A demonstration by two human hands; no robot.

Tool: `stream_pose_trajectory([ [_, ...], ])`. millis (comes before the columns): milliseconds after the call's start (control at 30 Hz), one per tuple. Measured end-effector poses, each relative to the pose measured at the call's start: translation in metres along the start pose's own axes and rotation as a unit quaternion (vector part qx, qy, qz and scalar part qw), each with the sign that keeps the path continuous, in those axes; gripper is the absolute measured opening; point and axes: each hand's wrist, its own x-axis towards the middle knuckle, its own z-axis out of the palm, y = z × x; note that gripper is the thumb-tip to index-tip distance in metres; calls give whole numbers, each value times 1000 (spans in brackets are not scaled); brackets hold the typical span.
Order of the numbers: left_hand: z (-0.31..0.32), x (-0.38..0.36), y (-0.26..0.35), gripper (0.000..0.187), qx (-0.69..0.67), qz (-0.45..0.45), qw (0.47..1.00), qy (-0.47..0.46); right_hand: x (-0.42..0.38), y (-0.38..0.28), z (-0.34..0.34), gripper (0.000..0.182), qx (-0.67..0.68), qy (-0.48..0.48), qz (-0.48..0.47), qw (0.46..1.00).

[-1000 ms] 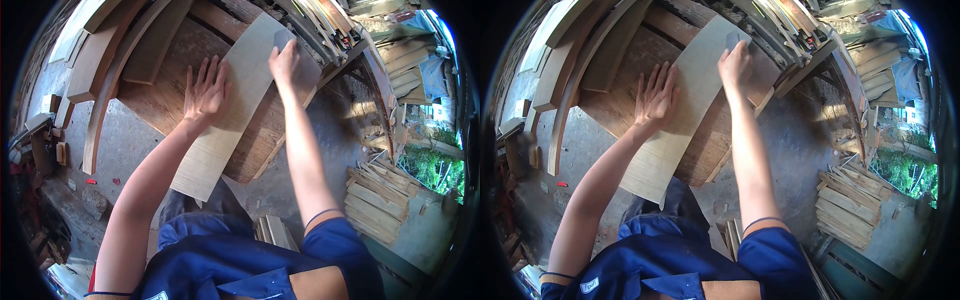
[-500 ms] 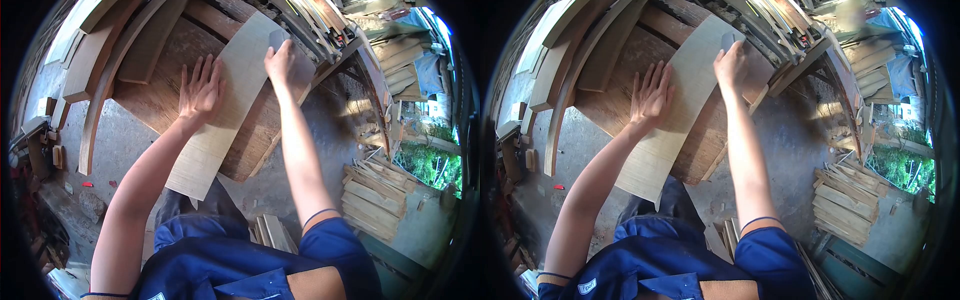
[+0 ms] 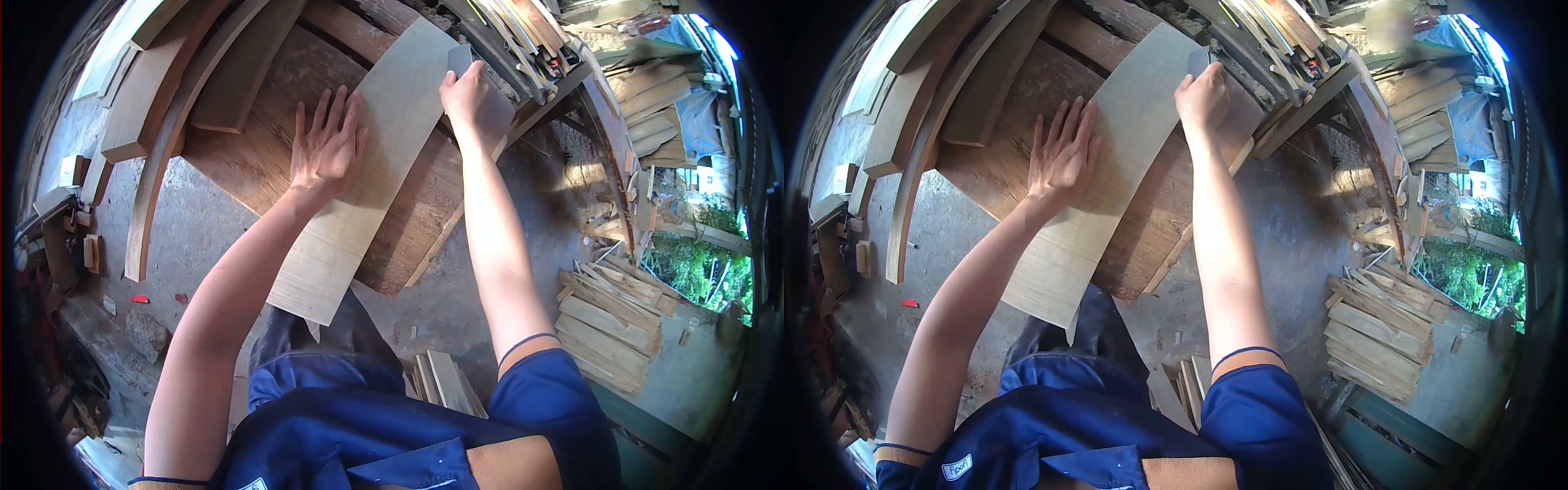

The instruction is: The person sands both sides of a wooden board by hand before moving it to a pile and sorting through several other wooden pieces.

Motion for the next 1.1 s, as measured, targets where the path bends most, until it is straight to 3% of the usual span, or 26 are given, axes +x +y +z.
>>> stream_pose_trajectory([
  [33, -1, -1, 0, 54, -4, -2, 1000, 0, -6, -3, -2, 25, -17, 22, -30, 999],
  [100, -2, 3, -1, 54, -10, -7, 1000, 9, -54, -13, -19, 30, 19, -45, -2, 999],
  [133, -1, 2, -2, 54, -11, -4, 1000, 9, -89, -9, -19, 35, 52, -3, -66, 996],
  [167, 0, 0, -1, 55, -11, -2, 1000, 8, -122, -16, -34, 39, 25, -48, -41, 998],
  [200, -1, -1, 0, 55, -13, -5, 1000, 9, -147, -20, -45, 39, 34, -14, -108, 994],
  [233, -2, -1, 0, 55, -12, -5, 1000, 4, -160, -21, -55, 38, 55, -106, -80, 990],
  [333, -2, 3, -1, 55, -6, -6, 1000, -6, -117, -10, -37, 35, 49, -63, -75, 994],
  [433, -2, 1, -1, 56, -4, -6, 1000, -16, -3, 13, 7, 29, 15, 25, -85, 996],
  [467, -2, 2, 0, 56, -9, -6, 1000, -16, 30, 8, 9, 30, -25, -20, 0, 999],
  [533, 0, 3, 0, 56, 0, -9, 1000, -9, 82, 19, 32, 33, -37, -2, 31, 999],
  [600, 0, 1, 0, 57, 1, -11, 1000, -13, 84, 14, 27, 32, -43, -8, 36, 998],
  [667, -1, 1, -1, 56, -4, -7, 1000, -13, 56, 12, 23, 31, -31, -3, -6, 1000],
  [833, 0, 1, 0, 57, -19, -16, 1000, -4, -136, -29, -42, 45, 4, -20, -135, 991],
  [900, 1, 1, -4, 57, -19, -21, 1000, 1, -175, -35, -59, 46, 58, -137, -126, 981],
  [1000, 4, 0, -5, 57, -25, -14, 1000, 7, -128, -23, -38, 44, 22, -55, -165, 984],
  [1100, -2, 1, -2, 58, -19, -21, 999, -20, -1, -19, 10, 37, 11, -18, -123, 992],
])
